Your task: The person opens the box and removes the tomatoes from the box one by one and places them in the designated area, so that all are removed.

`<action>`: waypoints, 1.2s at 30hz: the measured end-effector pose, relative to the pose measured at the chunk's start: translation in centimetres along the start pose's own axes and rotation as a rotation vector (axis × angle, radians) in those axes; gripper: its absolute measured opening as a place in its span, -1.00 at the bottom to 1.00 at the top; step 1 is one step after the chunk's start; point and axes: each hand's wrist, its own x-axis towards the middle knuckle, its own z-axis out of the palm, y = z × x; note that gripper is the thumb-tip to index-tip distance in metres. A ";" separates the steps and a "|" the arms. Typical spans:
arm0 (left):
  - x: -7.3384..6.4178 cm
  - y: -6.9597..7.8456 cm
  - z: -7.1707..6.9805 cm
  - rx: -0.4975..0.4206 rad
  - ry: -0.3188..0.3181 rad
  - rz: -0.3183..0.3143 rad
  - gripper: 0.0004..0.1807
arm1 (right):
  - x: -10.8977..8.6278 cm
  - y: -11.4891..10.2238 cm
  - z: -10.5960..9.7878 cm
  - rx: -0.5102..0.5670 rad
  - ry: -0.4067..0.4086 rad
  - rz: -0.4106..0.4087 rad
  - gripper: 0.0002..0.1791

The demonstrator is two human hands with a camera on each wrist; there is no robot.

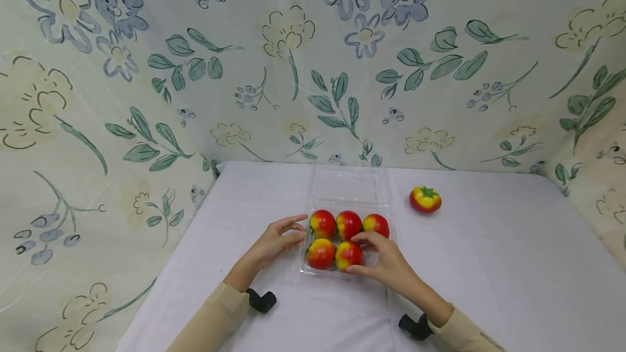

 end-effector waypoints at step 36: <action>0.0 -0.1 0.0 -0.011 0.003 0.001 -0.42 | 0.8 -0.7 -1.0 -0.150 -0.117 0.020 -0.35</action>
